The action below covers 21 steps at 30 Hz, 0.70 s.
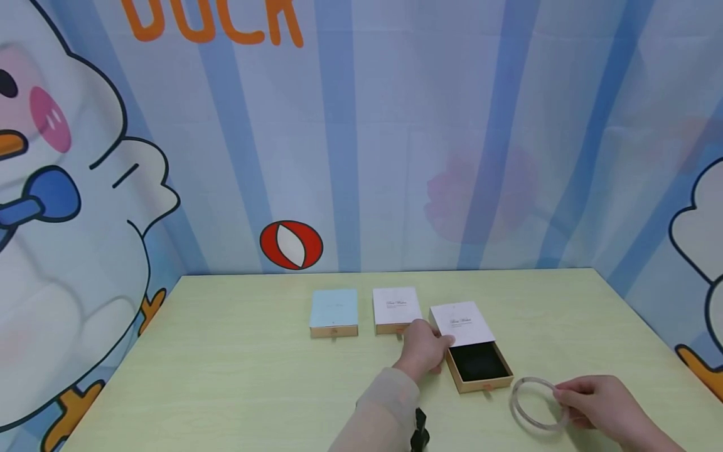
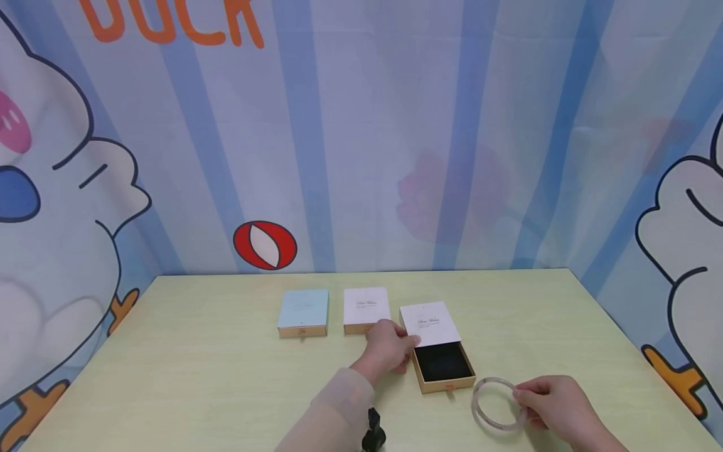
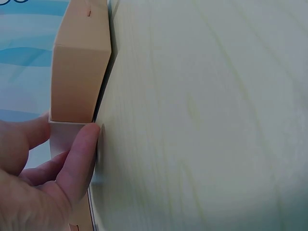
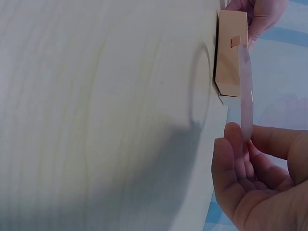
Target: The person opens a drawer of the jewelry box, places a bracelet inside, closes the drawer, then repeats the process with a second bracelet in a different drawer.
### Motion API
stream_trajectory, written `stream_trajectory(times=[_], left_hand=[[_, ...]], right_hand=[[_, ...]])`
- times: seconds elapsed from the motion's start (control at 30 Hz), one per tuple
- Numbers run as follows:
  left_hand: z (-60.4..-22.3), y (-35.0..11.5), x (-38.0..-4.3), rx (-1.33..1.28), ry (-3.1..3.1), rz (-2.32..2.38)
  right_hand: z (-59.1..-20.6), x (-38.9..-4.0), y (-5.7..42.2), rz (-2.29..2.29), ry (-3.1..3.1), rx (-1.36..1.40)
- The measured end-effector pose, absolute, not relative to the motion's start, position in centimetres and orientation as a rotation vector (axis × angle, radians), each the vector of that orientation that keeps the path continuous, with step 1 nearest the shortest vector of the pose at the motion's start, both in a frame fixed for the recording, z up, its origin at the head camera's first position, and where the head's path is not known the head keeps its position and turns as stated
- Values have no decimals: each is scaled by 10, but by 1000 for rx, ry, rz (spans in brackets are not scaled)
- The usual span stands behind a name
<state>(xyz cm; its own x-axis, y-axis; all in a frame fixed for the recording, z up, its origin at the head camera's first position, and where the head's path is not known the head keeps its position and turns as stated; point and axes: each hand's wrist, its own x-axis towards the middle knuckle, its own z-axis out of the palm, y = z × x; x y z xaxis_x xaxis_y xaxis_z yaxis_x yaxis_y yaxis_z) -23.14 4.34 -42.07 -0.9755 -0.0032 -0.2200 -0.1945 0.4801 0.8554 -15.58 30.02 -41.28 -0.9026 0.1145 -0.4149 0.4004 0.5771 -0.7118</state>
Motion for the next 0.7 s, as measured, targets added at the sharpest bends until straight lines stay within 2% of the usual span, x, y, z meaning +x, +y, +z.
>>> stream_trajectory(times=[0.7], left_hand=[[-421, 43, -232, -188, 2526, 1501]], right_hand=[[-405, -157, 294, -1253, 2484, 431]])
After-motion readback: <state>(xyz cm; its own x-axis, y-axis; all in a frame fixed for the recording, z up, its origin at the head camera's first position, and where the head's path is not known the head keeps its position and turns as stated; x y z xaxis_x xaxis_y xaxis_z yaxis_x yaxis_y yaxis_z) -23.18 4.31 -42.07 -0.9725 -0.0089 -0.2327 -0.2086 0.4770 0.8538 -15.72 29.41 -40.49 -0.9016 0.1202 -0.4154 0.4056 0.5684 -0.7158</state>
